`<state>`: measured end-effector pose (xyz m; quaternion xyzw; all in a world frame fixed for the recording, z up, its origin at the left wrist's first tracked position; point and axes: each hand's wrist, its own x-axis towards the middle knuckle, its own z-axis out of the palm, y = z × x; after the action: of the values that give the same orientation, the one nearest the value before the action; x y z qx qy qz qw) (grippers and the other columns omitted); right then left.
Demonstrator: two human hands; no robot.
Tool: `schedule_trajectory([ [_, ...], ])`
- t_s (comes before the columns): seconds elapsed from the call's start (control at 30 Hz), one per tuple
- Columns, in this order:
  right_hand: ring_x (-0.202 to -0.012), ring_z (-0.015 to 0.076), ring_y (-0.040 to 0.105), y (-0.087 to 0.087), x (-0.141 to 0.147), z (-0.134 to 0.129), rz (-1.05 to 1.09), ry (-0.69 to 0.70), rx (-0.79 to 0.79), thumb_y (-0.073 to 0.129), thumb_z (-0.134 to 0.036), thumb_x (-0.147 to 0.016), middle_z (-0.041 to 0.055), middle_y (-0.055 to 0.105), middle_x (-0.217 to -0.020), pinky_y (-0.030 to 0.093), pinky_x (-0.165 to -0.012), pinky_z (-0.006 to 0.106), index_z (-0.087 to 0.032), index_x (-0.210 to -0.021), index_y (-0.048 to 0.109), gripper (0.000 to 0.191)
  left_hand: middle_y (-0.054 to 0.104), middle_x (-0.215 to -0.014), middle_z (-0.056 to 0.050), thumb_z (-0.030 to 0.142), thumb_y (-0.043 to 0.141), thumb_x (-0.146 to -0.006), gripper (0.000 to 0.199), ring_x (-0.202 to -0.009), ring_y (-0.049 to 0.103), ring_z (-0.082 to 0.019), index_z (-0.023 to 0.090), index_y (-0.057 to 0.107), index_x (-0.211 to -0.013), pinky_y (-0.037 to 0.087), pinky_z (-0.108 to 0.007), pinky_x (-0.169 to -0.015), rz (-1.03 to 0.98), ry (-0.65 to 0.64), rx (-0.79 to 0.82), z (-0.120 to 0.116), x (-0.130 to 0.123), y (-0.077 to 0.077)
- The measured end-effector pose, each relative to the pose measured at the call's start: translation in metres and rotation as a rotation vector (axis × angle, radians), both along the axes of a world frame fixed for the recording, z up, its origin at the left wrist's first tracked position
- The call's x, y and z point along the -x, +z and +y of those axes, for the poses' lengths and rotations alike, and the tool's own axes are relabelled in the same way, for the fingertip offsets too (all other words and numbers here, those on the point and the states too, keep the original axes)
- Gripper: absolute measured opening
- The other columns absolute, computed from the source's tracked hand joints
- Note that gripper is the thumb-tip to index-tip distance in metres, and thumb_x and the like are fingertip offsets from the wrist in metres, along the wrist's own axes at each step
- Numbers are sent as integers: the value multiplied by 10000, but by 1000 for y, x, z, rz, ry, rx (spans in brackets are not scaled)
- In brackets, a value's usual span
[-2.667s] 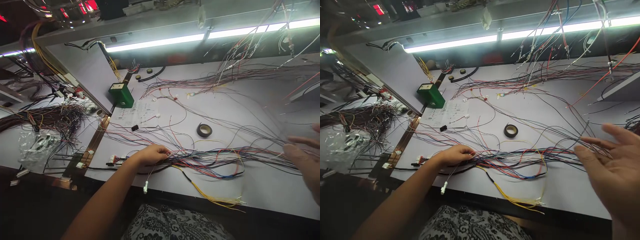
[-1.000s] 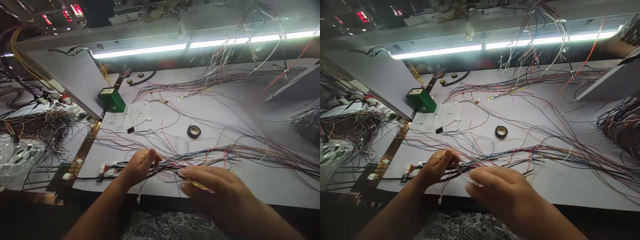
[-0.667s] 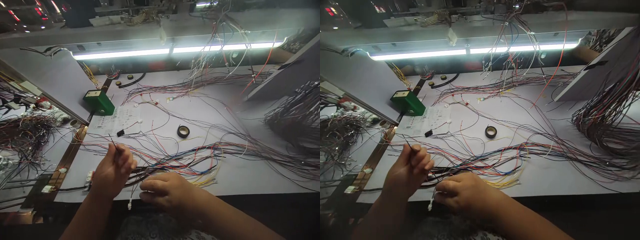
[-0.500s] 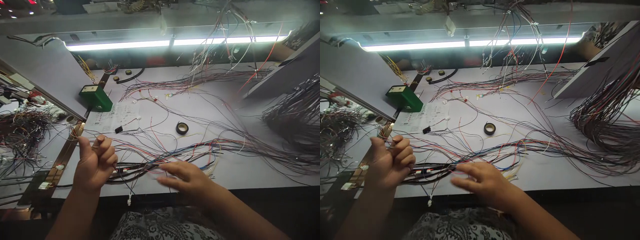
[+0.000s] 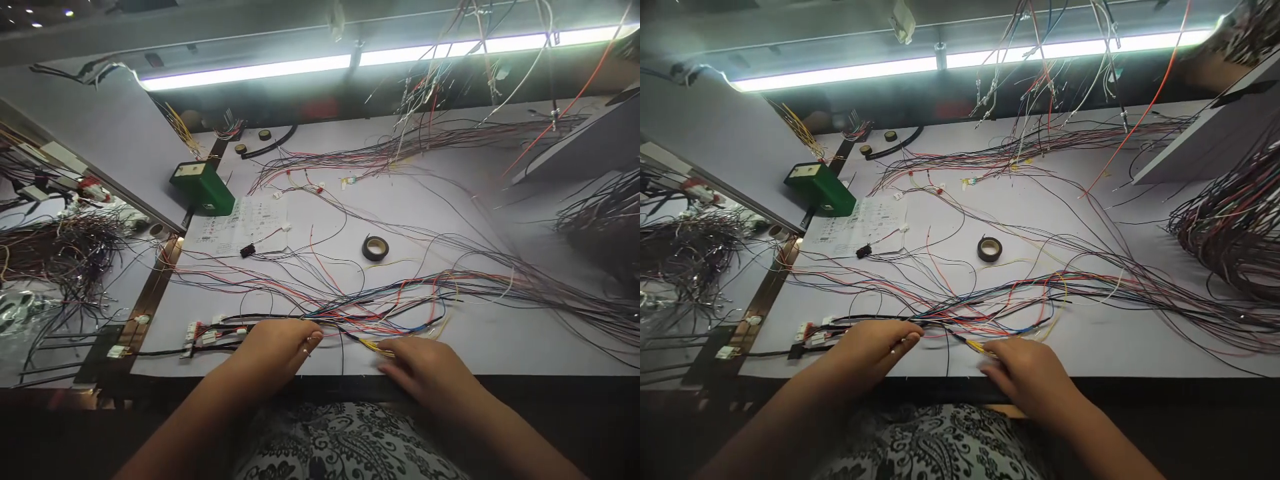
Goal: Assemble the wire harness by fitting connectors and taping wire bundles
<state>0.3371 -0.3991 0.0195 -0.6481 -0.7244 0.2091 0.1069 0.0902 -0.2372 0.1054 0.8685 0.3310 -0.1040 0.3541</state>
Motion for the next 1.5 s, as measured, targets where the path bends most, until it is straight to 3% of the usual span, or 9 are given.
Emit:
schedule_trajectory([
  [0.27,-673,147,634,20,8,32,156,-174,-57,427,-330,-945,4,692,-766,448,-590,254,-241,-859,645,251,709,-838,-48,399,378,-924,326,-741,650,-220,255,664,-985,405,-279,-632,153,-230,24,-21,-2,-8],
  [0.47,-727,183,661,7,-6,47,-36,-228,-137,426,-333,-929,20,717,-823,430,-574,274,-238,-899,644,240,723,-802,-69,364,440,-885,288,-727,668,-242,243,686,-975,413,-289,-593,253,-302,137,-37,-3,-12],
  [0.6,-745,182,643,3,-9,34,-30,-185,-73,479,-319,-908,32,691,-866,445,-610,283,-214,-1041,560,188,713,-781,-45,346,565,-824,183,-719,661,-238,248,694,-910,422,-284,-586,225,-309,127,-34,2,-9],
  [0.73,-738,197,576,7,-11,8,-77,-20,1,569,-280,-860,30,618,-819,421,-614,298,-216,-840,527,79,688,-890,-38,308,506,-880,206,-754,640,-189,251,673,-988,442,-276,-647,20,-262,-1,-32,-7,-13],
  [0.9,-785,215,530,10,-4,-10,-158,10,-5,527,-153,-876,48,577,-855,407,-668,329,-205,-803,546,92,641,-792,-43,210,511,-833,141,-660,605,-183,204,648,-867,414,-278,-572,-42,-378,-159,-32,-32,-32],
  [1.03,-793,223,526,19,-1,-10,-133,18,-40,495,-128,-881,61,582,-890,400,-674,344,-198,-780,551,135,626,-870,-56,159,477,-810,203,-660,605,-199,205,617,-949,397,-283,-540,22,-353,-269,-31,-51,-47],
  [1.3,-909,223,534,45,11,-16,23,-60,-261,484,-136,-888,75,607,-992,396,-811,380,-198,-897,578,113,643,-1048,-28,189,480,-830,191,-712,616,-179,238,648,-907,408,-271,-585,-62,-309,-157,-28,-61,-55],
  [1.43,-623,115,497,44,21,-23,341,-24,-25,540,-128,-824,-21,564,-691,375,-584,235,-209,-725,560,129,693,-918,2,251,493,-875,198,-856,625,-169,261,679,-944,443,-261,-735,-163,-148,-1,-21,-60,-56],
  [1.5,-593,104,497,35,17,-24,512,-132,158,564,-150,-798,-31,565,-663,371,-552,219,-209,-716,581,102,702,-933,2,277,529,-867,181,-879,624,-164,254,686,-953,446,-261,-771,-184,-90,56,-18,-60,-56],
])
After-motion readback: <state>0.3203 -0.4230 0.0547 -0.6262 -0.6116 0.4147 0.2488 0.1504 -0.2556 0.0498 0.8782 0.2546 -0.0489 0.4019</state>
